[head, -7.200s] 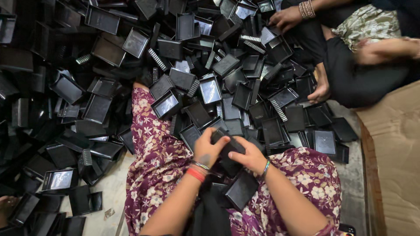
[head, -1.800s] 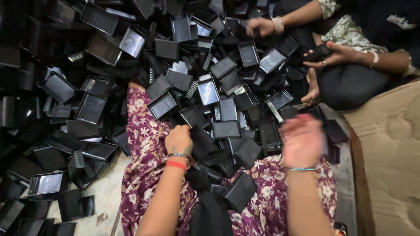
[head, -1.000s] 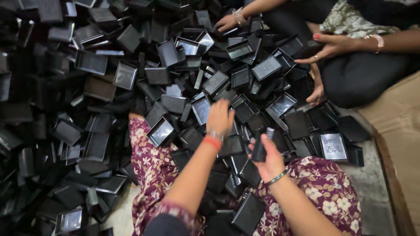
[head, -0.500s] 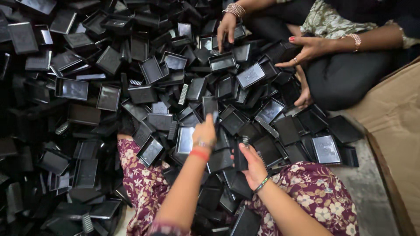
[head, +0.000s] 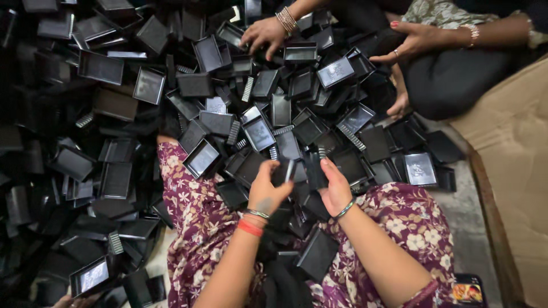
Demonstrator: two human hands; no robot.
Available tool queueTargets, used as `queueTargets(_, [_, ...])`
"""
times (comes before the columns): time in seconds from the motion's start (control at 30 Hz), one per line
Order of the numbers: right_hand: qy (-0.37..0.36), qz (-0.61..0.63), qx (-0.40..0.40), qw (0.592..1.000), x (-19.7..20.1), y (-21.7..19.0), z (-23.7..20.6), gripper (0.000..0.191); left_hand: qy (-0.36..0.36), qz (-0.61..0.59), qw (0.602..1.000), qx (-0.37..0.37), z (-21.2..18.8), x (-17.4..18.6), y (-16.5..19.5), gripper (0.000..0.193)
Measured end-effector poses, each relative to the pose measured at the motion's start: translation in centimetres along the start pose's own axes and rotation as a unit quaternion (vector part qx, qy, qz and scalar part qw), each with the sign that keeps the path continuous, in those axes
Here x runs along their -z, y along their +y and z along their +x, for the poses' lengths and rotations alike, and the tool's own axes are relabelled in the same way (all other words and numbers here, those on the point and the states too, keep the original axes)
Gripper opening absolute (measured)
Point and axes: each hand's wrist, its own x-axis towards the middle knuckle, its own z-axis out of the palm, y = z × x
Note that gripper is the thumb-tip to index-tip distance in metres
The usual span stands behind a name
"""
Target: The person sits on the floor and repeatedly picks up small black plastic cases from a large pile, opens them, and places them back down. The person handles the cases one at a time, inspecting the interior before returning them to the pile.
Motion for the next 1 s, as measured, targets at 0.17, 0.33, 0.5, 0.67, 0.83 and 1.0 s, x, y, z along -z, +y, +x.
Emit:
queueTargets(0.17, [-0.057, -0.052, 0.012, 0.997, 0.0, 0.4, -1.1, 0.045, -0.039, -0.298, 0.935, 0.187, -0.2, -3.4, 0.9, 0.084])
queueTargets(0.33, [-0.131, -0.291, 0.039, 0.947, 0.2, 0.8, -1.8, 0.060, 0.084, -0.397, 0.888, 0.216, -0.9, -5.7, 0.4, 0.089])
queueTargets(0.5, [-0.203, -0.467, 0.083, 0.856, 0.6, 1.0, -2.8, 0.076, 0.140, -0.149, 0.976, 0.071, -1.5, -4.1, -1.4, 0.069])
queueTargets(0.67, [-0.185, -0.437, -0.061, 0.878, -1.1, 1.4, -3.8, 0.064, 0.146, 0.031, 0.976, 0.156, -2.9, -0.5, -3.0, 0.056])
queueTargets(0.83, [-0.074, -0.496, -0.153, 0.851, -3.3, -2.9, -4.8, 0.044, 0.115, -0.150, 0.976, 0.111, -2.3, 0.1, -3.6, 0.051])
queueTargets(1.0, [-0.014, 0.117, 0.185, 0.976, -0.5, -16.1, -8.9, 0.027, 0.223, 0.144, 0.964, -0.017, -0.2, 4.1, -4.1, 0.041])
